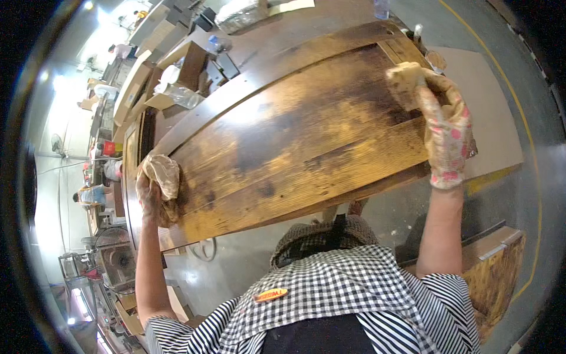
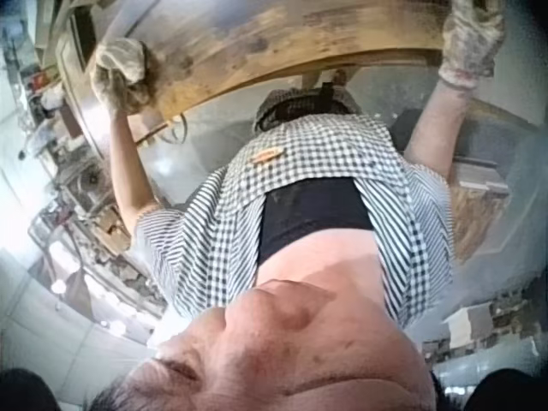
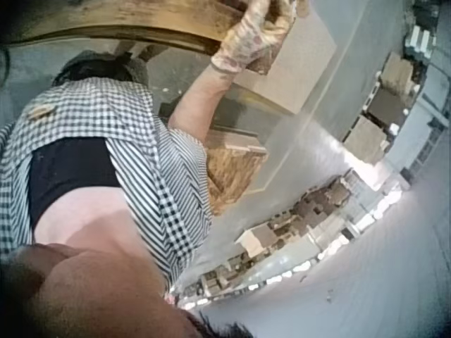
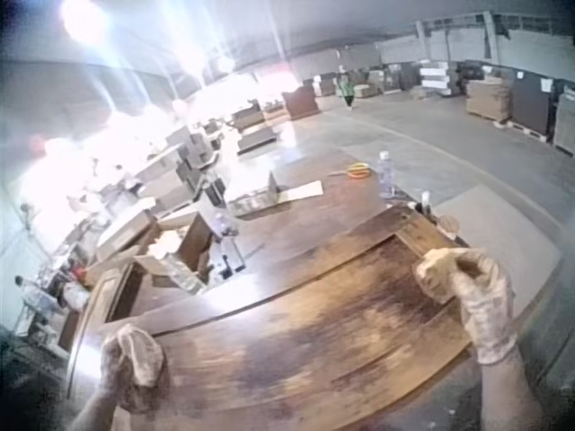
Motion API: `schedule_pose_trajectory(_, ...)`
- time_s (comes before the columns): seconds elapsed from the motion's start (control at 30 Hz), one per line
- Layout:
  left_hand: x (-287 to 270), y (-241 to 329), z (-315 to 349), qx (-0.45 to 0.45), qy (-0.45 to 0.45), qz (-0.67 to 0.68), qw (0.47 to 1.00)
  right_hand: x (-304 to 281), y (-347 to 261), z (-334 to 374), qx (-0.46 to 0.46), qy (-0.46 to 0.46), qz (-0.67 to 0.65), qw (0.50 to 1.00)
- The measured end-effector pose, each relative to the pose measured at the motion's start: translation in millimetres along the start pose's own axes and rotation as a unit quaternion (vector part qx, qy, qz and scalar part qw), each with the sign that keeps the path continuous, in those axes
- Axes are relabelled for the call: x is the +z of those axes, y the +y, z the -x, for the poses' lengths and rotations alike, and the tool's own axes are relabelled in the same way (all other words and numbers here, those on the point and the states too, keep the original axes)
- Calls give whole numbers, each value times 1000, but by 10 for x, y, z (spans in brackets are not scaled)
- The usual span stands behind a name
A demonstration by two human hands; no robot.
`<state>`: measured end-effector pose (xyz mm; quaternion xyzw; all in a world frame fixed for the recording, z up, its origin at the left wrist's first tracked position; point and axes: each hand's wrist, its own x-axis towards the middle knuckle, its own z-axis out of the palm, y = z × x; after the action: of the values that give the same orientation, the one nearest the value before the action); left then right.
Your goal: The person treats wooden panels by rubbing their surfaces and edges with a sponge block, wiping them down with a cloth, and turning the boards over to finish both sides.
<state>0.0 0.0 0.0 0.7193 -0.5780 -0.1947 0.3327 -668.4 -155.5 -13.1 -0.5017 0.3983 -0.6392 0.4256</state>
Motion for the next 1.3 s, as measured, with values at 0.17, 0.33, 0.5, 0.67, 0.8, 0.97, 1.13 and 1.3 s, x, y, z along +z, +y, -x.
schedule_pose_trajectory(0.17, 1019, 1373, 765, 100, -17, -21, 995, 300, -192, 215, 2, 99, -20, 995)
schedule_pose_trajectory(0.33, 1317, 1840, 1198, 265, -9, -289, 920, 970, -282, 599, -30, 18, -50, 998)
schedule_pose_trajectory(0.5, 605, 814, 1701, 69, 85, -338, 935, 1154, -417, 950, -23, 10, -6, 1000)
schedule_pose_trajectory(0.67, -297, 169, 1937, -122, 243, -175, 946, 1163, -379, 1351, -8, 17, -97, 995)
schedule_pose_trajectory(0.8, -98, 155, 1918, 39, 188, -91, 977, 1140, -477, 1573, -22, 32, -58, 998)
schedule_pose_trajectory(0.97, 1100, 1185, 1521, 259, 52, -230, 937, 1147, -525, 1761, -43, 61, -3, 997)
schedule_pose_trajectory(1.13, 1701, 2032, 1176, 300, -54, -254, 918, 962, -683, 1748, -88, 24, 12, 996)
schedule_pose_trajectory(1.3, 1651, 2076, 1180, 302, -58, -290, 906, 660, -712, 1665, -110, 28, 15, 993)
